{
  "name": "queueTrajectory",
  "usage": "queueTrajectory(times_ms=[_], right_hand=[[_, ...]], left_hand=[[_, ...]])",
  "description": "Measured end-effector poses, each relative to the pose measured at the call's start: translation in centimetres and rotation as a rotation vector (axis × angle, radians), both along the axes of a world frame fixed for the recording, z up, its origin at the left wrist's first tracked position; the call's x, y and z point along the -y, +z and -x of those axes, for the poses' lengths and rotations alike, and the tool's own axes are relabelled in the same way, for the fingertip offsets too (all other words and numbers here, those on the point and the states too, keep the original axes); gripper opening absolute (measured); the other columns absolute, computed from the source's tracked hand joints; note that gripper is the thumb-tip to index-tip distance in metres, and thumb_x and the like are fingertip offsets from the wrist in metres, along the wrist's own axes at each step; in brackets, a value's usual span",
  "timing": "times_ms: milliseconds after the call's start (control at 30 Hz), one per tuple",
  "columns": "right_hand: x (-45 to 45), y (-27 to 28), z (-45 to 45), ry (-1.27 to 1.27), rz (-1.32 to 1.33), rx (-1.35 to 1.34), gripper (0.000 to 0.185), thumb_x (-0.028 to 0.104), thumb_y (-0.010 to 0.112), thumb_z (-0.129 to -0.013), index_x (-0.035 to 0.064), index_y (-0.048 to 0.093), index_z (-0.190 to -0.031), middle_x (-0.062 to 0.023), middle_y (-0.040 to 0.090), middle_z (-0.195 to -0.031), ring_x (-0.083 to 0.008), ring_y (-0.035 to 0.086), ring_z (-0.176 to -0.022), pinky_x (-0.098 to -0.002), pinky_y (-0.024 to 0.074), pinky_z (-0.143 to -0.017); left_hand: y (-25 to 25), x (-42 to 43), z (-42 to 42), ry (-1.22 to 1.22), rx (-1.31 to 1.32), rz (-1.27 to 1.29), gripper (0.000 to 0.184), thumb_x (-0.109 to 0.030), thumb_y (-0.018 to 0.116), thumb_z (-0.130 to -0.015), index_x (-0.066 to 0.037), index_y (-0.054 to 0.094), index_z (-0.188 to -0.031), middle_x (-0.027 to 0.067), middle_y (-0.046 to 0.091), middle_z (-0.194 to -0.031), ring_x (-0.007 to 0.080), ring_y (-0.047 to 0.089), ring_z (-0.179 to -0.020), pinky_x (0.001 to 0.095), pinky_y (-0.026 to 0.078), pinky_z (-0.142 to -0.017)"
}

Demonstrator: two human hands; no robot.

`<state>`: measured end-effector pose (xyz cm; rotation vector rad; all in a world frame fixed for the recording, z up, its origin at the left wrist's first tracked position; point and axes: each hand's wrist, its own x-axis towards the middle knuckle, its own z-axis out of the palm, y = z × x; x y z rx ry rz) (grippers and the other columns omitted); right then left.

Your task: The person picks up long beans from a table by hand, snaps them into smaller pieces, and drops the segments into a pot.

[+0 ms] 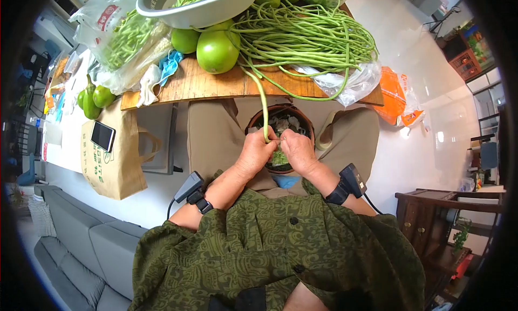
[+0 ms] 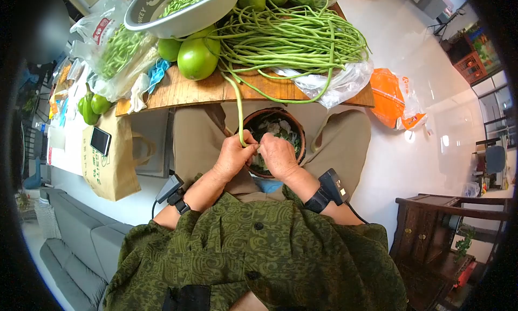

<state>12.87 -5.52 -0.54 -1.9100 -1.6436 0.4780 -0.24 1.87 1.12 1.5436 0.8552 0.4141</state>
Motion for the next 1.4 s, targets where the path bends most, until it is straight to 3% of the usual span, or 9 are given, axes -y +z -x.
queueTrajectory(times_ms=[100,200,233,433,600,800,1100,1267,1400], right_hand=[[-0.4,-2.0,-0.7,-0.118,0.015,0.061,0.017,0.017,0.048,-0.081,0.0002,0.05,-0.08,-0.017,0.056,-0.067,-0.0333,0.055,-0.059,-0.0424,0.0431,-0.054],[-0.5,-1.5,-2.9,-0.269,0.378,-1.273,0.016,0.02,0.053,-0.082,0.004,0.051,-0.082,-0.0027,0.049,-0.061,-0.0121,0.05,-0.054,-0.0245,0.0396,-0.046],[-0.5,-0.5,-2.8,-0.271,0.383,-1.275,0.016,0.02,0.053,-0.082,0.004,0.051,-0.082,-0.0027,0.049,-0.061,-0.0121,0.05,-0.054,-0.0245,0.0396,-0.046],[-0.3,2.5,-1.6,0.031,0.26,-1.637,0.013,0.018,0.055,-0.084,0.0077,0.046,-0.084,-0.0015,0.05,-0.071,-0.0074,0.048,-0.056,-0.0184,0.0357,-0.043],[-0.4,1.3,-2.5,0.045,0.291,-1.607,0.005,0.008,0.052,-0.084,0.007,0.047,-0.084,-0.0015,0.049,-0.067,-0.0066,0.047,-0.054,-0.0162,0.0314,-0.04],[-0.1,1.9,-1.9,0.031,0.296,-1.618,0.003,0.007,0.05,-0.082,0.0059,0.048,-0.084,-0.0013,0.05,-0.066,-0.0056,0.044,-0.05,-0.0163,0.0306,-0.04],[-0.2,1.8,-1.1,0.045,0.333,-0.903,0.007,0.011,0.049,-0.081,0.0045,0.052,-0.082,-0.0014,0.052,-0.063,-0.0081,0.05,-0.054,-0.0229,0.0381,-0.046],[0.0,0.7,-0.4,0.112,-0.087,-0.199,0.011,0.012,0.047,-0.081,0.0017,0.049,-0.079,-0.0158,0.056,-0.067,-0.0303,0.057,-0.061,-0.0377,0.0445,-0.056],[0.0,0.8,0.2,-0.005,-0.088,-0.037,0.012,0.012,0.046,-0.082,0.0018,0.049,-0.076,-0.0177,0.057,-0.07,-0.0359,0.056,-0.066,-0.0415,0.0444,-0.058]], left_hand=[[0.6,0.5,-0.2,-0.037,0.105,-0.099,0.01,-0.003,0.056,-0.082,0.0,0.049,-0.074,0.0029,0.053,-0.06,0.0077,0.05,-0.049,0.0235,0.041,-0.043],[0.4,0.7,-0.2,-0.042,0.275,0.212,0.01,-0.005,0.056,-0.082,0.0,0.05,-0.076,0.005,0.056,-0.063,0.0092,0.051,-0.049,0.0233,0.043,-0.044],[0.1,0.5,-0.1,-0.023,0.366,0.457,0.01,-0.006,0.056,-0.083,0.0,0.051,-0.076,0.0058,0.057,-0.064,0.0096,0.051,-0.049,0.0234,0.043,-0.044],[0.3,-0.6,0.4,-0.016,0.423,0.58,0.012,-0.014,0.058,-0.085,-0.004,0.052,-0.083,0.0027,0.051,-0.059,0.0063,0.038,-0.044,0.0198,0.031,-0.041],[0.9,-0.9,0.6,0.007,0.517,0.735,0.022,-0.027,0.055,-0.087,-0.006,0.053,-0.084,0.0011,0.049,-0.058,0.0058,0.035,-0.043,0.0192,0.028,-0.041],[0.1,-2.1,1.3,0.005,0.415,0.585,0.013,-0.017,0.057,-0.085,-0.005,0.053,-0.082,0.002,0.054,-0.059,0.0066,0.043,-0.044,0.0206,0.037,-0.041],[0.0,-1.6,0.8,0.009,0.254,0.413,0.01,-0.012,0.056,-0.084,-0.005,0.052,-0.078,0.004,0.057,-0.059,0.0068,0.048,-0.041,0.0186,0.039,-0.037],[-0.3,-1.4,0.2,0.061,0.168,0.428,0.011,-0.009,0.053,-0.085,-0.003,0.047,-0.079,0.0057,0.057,-0.06,0.0088,0.049,-0.041,0.021,0.041,-0.037],[-0.1,-0.7,-0.4,0.077,0.186,0.414,0.009,-0.008,0.052,-0.086,-0.003,0.045,-0.081,0.0069,0.057,-0.064,0.0102,0.051,-0.045,0.0221,0.043,-0.04]])
